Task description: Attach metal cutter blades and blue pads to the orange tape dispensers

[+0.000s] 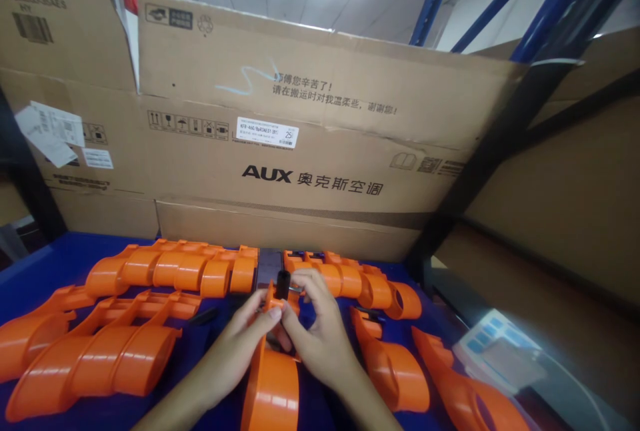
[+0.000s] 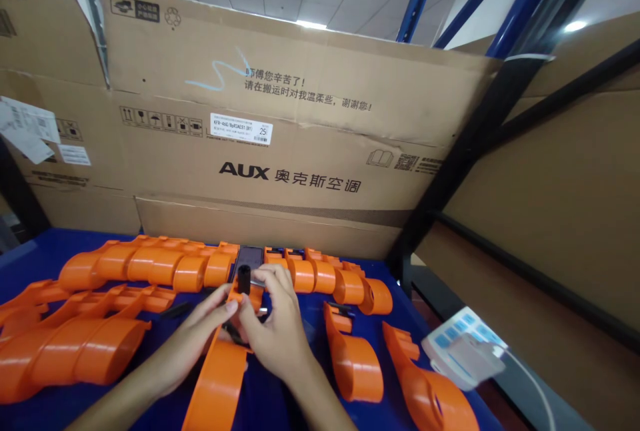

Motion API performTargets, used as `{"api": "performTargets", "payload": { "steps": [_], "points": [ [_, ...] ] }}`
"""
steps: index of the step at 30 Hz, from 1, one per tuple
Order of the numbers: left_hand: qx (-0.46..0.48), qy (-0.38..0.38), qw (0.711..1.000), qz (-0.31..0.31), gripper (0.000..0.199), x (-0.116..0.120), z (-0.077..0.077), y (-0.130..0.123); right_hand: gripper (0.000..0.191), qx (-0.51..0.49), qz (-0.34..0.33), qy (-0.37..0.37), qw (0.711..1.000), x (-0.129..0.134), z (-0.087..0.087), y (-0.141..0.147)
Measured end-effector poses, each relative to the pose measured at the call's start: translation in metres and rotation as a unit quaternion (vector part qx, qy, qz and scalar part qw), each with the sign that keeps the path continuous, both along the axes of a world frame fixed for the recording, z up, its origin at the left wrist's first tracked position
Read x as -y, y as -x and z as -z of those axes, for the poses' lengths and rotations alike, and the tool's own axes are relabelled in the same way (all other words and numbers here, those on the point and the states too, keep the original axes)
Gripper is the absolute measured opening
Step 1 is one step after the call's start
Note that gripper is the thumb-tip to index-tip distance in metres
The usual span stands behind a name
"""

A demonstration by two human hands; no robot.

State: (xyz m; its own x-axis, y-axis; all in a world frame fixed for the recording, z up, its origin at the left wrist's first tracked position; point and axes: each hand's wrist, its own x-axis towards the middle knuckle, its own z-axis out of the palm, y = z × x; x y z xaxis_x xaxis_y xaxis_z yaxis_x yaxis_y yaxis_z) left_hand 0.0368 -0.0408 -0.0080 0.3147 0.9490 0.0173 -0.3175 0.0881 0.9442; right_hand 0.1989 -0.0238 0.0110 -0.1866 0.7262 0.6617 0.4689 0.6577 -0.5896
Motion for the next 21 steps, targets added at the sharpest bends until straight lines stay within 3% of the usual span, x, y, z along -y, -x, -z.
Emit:
{"api": "performTargets", "payload": {
  "steps": [7, 13, 21],
  "points": [
    [0.039, 0.016, 0.999, 0.001, 0.034, 0.0, 0.006, 0.002, 0.018, -0.07, 0.065, -0.048, 0.994, -0.001, 0.001, -0.013],
    [0.063, 0.024, 0.998, -0.012, 0.039, -0.006, 0.013, 0.0, 0.028, 0.003, 0.062, -0.175, 0.983, -0.001, -0.011, -0.023],
    [0.034, 0.005, 0.999, -0.015, 0.043, -0.004, 0.015, 0.003, 0.032, 0.084, 0.036, -0.151, 0.984, 0.002, -0.007, -0.018]
  ]
}}
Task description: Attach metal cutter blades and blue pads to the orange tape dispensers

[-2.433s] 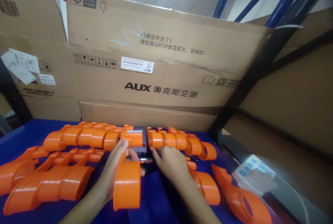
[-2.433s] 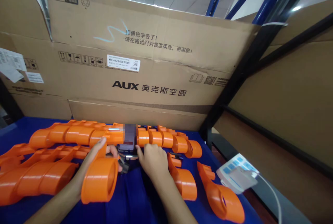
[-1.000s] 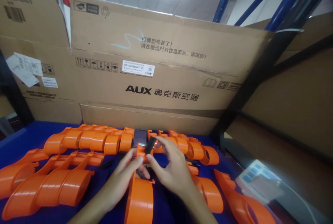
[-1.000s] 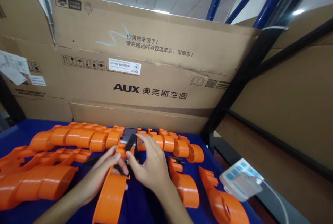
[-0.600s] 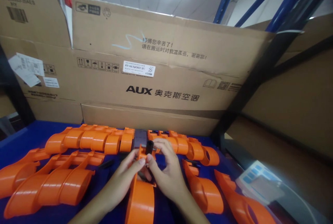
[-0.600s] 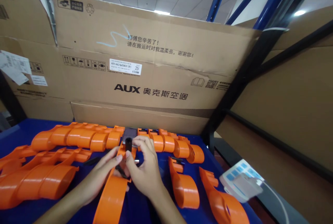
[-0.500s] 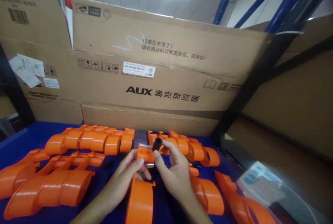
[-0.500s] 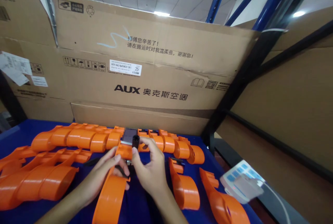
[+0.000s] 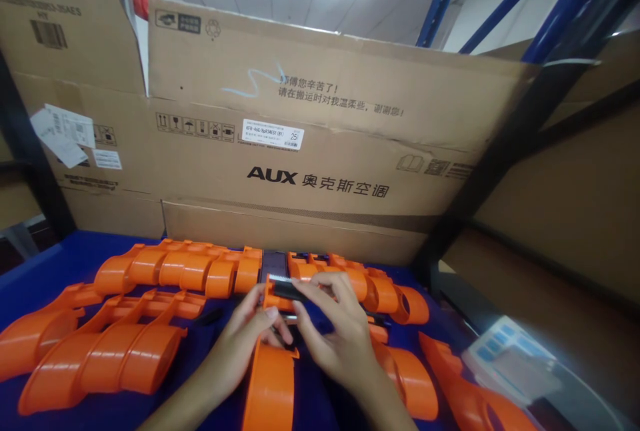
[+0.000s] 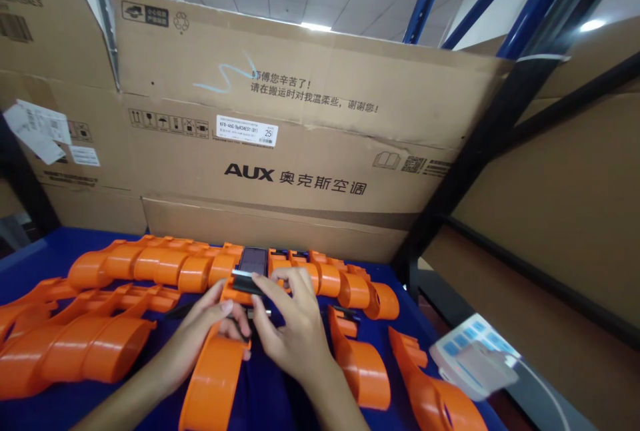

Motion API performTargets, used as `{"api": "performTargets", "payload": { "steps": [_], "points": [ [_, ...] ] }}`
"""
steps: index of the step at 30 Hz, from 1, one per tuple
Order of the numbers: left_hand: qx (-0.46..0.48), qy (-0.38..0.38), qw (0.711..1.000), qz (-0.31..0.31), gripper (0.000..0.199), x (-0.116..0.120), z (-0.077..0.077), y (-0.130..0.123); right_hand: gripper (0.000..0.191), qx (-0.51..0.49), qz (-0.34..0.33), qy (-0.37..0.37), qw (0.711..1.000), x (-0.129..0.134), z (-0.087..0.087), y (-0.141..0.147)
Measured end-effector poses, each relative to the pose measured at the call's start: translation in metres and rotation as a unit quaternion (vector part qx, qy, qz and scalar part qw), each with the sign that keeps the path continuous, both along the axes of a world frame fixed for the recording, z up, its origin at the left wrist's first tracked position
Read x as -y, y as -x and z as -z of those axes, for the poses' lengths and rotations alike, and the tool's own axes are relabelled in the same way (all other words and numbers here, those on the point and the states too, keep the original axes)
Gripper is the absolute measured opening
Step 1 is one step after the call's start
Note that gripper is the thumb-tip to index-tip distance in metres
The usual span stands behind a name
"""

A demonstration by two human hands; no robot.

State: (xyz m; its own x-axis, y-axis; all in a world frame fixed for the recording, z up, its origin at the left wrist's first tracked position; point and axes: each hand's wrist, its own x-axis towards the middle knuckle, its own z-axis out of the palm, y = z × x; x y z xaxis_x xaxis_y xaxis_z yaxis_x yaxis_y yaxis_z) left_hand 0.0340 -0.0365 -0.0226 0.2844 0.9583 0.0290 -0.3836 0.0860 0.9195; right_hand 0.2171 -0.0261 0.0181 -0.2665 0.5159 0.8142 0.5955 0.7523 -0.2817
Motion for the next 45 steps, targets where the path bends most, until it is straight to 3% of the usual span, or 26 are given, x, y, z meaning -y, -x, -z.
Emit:
{"api": "performTargets", "payload": {
  "steps": [8, 18, 25, 28, 31, 35, 39, 45],
  "points": [
    [-0.011, 0.0, 1.0, -0.013, 0.057, 0.001, 0.006, 0.001, 0.033, -0.002, 0.001, 0.003, 1.0, 0.0, 0.003, 0.003],
    [-0.018, -0.017, 1.0, 0.001, 0.042, 0.002, 0.001, -0.001, 0.035, -0.024, -0.015, 0.033, 0.999, 0.001, 0.005, 0.005],
    [0.03, 0.013, 0.999, 0.021, 0.034, 0.002, -0.001, -0.002, 0.042, -0.009, -0.058, 0.126, 0.99, 0.0, -0.001, 0.001],
    [0.053, 0.034, 0.998, 0.0, 0.027, 0.002, -0.002, -0.002, 0.03, -0.026, -0.02, 0.156, 0.987, -0.006, -0.007, -0.009],
    [0.071, 0.06, 0.995, -0.023, 0.022, 0.003, -0.007, -0.001, 0.018, 0.047, 0.062, 0.222, 0.972, -0.012, -0.009, -0.023],
    [0.083, 0.072, 0.994, -0.029, 0.019, 0.003, -0.01, 0.001, 0.009, 0.175, 0.105, 0.329, 0.922, -0.012, -0.007, -0.031],
    [0.084, 0.073, 0.993, -0.026, 0.017, 0.002, -0.01, 0.001, 0.018, 0.191, 0.158, 0.366, 0.897, -0.011, 0.001, -0.023],
    [0.073, 0.066, 0.994, -0.036, 0.017, 0.001, -0.008, 0.002, 0.014, 0.15, 0.099, 0.404, 0.897, -0.014, 0.013, -0.016]
  ]
}}
